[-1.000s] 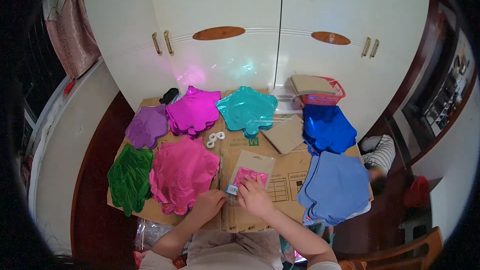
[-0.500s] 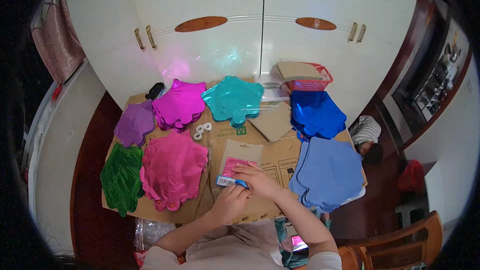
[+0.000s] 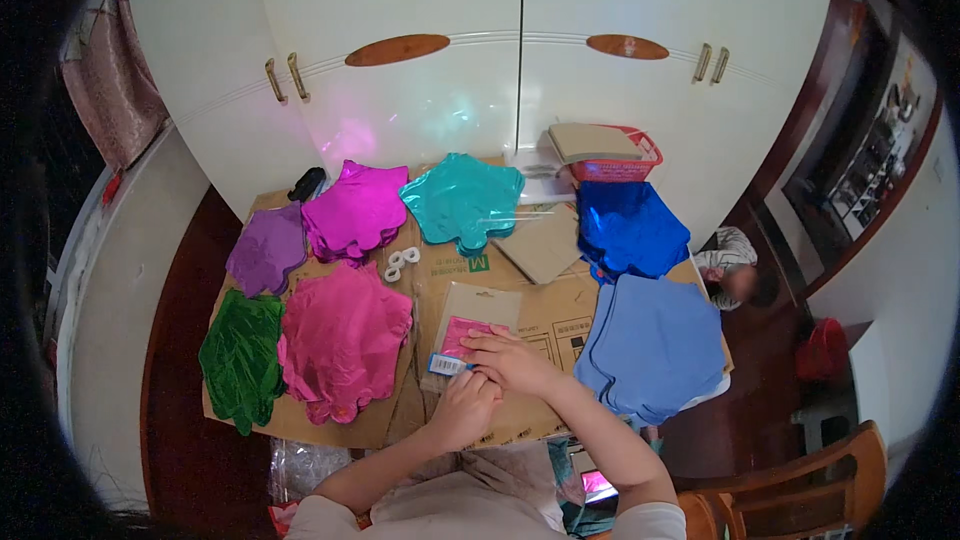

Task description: Folding foil balloons and inserting them along with cardboard backing into plastic sleeves.

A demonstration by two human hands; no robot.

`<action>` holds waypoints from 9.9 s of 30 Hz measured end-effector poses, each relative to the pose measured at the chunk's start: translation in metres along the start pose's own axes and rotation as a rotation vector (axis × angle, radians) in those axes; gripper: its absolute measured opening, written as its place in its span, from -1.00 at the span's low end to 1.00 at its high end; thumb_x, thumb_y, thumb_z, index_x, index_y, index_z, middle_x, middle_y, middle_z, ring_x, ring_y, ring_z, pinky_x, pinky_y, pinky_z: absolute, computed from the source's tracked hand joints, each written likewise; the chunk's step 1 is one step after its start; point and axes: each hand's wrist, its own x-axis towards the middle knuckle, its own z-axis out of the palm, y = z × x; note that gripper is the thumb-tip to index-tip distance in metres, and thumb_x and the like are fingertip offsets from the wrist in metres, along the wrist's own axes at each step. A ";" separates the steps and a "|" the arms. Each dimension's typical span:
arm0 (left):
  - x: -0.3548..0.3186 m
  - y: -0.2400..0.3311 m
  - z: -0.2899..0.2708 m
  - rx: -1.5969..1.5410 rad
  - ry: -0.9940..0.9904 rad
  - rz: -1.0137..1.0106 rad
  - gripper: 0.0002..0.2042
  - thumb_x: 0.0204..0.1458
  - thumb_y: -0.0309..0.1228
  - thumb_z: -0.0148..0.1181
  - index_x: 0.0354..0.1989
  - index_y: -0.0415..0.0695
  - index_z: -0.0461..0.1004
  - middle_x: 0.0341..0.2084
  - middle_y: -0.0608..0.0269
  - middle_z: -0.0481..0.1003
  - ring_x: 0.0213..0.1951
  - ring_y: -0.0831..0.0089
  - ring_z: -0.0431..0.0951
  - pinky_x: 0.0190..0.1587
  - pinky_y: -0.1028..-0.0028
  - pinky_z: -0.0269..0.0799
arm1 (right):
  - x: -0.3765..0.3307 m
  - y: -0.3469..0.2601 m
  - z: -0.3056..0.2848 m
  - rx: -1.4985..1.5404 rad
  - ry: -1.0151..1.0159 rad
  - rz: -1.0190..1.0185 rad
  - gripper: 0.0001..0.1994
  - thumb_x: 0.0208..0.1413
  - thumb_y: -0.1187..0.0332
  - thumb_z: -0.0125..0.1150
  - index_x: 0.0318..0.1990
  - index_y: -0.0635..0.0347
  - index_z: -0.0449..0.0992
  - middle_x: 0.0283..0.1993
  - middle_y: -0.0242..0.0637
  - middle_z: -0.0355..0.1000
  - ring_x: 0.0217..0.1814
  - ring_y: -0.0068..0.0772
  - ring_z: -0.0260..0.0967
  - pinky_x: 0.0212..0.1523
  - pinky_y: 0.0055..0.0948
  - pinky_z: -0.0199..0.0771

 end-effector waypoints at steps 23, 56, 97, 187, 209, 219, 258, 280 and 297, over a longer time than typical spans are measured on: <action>-0.054 -0.043 -0.098 0.358 -0.204 0.387 -0.77 -0.19 -0.38 0.08 -0.28 -0.01 0.43 -0.43 0.37 0.32 -0.43 0.47 0.38 -0.49 0.54 0.37 | -0.015 -0.032 -0.008 -0.202 -0.022 -0.119 -0.75 -0.18 0.40 0.19 -0.25 0.07 0.43 -0.18 -0.32 0.34 -0.07 -0.26 0.29 -0.03 -0.33 0.32; -0.035 -0.032 -0.039 -0.892 0.184 -0.757 -0.71 -0.03 -0.40 0.27 -0.21 -0.28 0.37 -0.40 0.20 0.52 -0.38 0.52 0.51 -0.36 0.51 0.41 | -0.036 -0.059 0.019 0.847 0.413 0.696 -0.49 -0.02 0.50 0.28 0.10 0.36 0.24 -0.15 -0.13 0.44 -0.19 -0.44 0.44 -0.25 -0.53 0.47; -0.372 -0.130 -0.101 -0.019 0.250 -1.209 -0.84 -0.10 -0.58 0.18 -0.29 -0.28 0.49 -0.35 0.05 0.54 -0.28 0.27 0.55 -0.15 0.39 0.45 | 0.141 -0.154 0.105 0.035 0.121 -0.307 -0.68 0.00 0.23 0.15 -0.15 0.24 0.43 -0.28 -0.22 0.42 -0.24 -0.17 0.40 -0.25 -0.27 0.44; 0.037 -0.045 -0.061 0.157 -0.332 0.247 -0.44 -0.03 -0.01 0.16 0.08 -0.11 0.36 0.12 0.06 0.30 0.20 0.08 0.22 0.20 0.14 0.14 | -0.120 -0.033 -0.076 -0.433 0.317 0.999 -0.85 -0.06 0.34 0.14 -0.39 0.25 0.49 -0.20 -0.09 0.51 -0.27 -0.08 0.50 -0.23 -0.23 0.52; 0.001 -0.038 -0.090 -0.184 -0.245 0.160 -0.60 -0.08 -0.25 0.27 -0.04 -0.13 0.45 -0.01 0.11 0.42 0.13 0.15 0.32 0.15 0.27 0.25 | -0.091 -0.001 -0.190 -0.593 1.295 0.879 -0.92 0.08 0.52 0.05 -0.26 0.22 0.34 -0.39 -0.08 0.38 -0.38 -0.02 0.42 -0.33 -0.30 0.40; -0.012 -0.051 -0.125 -0.254 -0.182 -0.130 -0.65 -0.06 -0.30 0.27 -0.09 -0.16 0.47 -0.07 0.08 0.45 0.09 0.12 0.36 0.11 0.25 0.30 | 0.005 0.104 -0.196 -0.785 0.686 0.562 -0.84 -0.16 0.50 0.10 -0.37 0.26 0.55 -0.20 -0.08 0.41 -0.17 -0.04 0.38 -0.16 -0.25 0.43; 0.292 -0.078 0.105 0.200 -0.237 0.312 -0.73 -0.02 -0.43 -0.05 -0.16 -0.20 0.45 -0.20 0.14 0.45 -0.03 0.30 0.43 0.11 0.30 0.23 | -0.053 0.226 -0.149 0.773 0.969 0.894 -0.83 -0.12 0.40 0.36 -0.59 0.08 0.45 -0.61 -0.55 0.32 -0.59 -0.59 0.17 -0.56 -0.54 0.15; 0.210 -0.121 0.000 0.171 -0.163 0.193 -0.61 -0.19 -0.39 0.14 -0.09 -0.21 0.42 -0.11 0.05 0.41 0.03 0.15 0.36 0.15 0.18 0.18 | 0.162 0.045 -0.182 -0.305 0.383 0.243 -0.89 -0.14 0.40 0.08 -0.45 0.20 0.48 -0.30 -0.19 0.41 -0.23 -0.09 0.40 -0.26 -0.26 0.40; 0.180 -0.206 -0.039 0.159 -0.049 -0.033 -0.67 -0.02 -0.38 0.05 -0.06 -0.21 0.41 -0.06 0.03 0.41 -0.10 0.12 0.43 -0.03 0.24 0.36 | 0.195 0.090 -0.167 -0.559 0.648 0.213 -0.80 -0.08 0.57 0.02 -0.31 0.24 0.56 -0.29 -0.12 0.43 -0.20 -0.06 0.40 -0.16 -0.23 0.43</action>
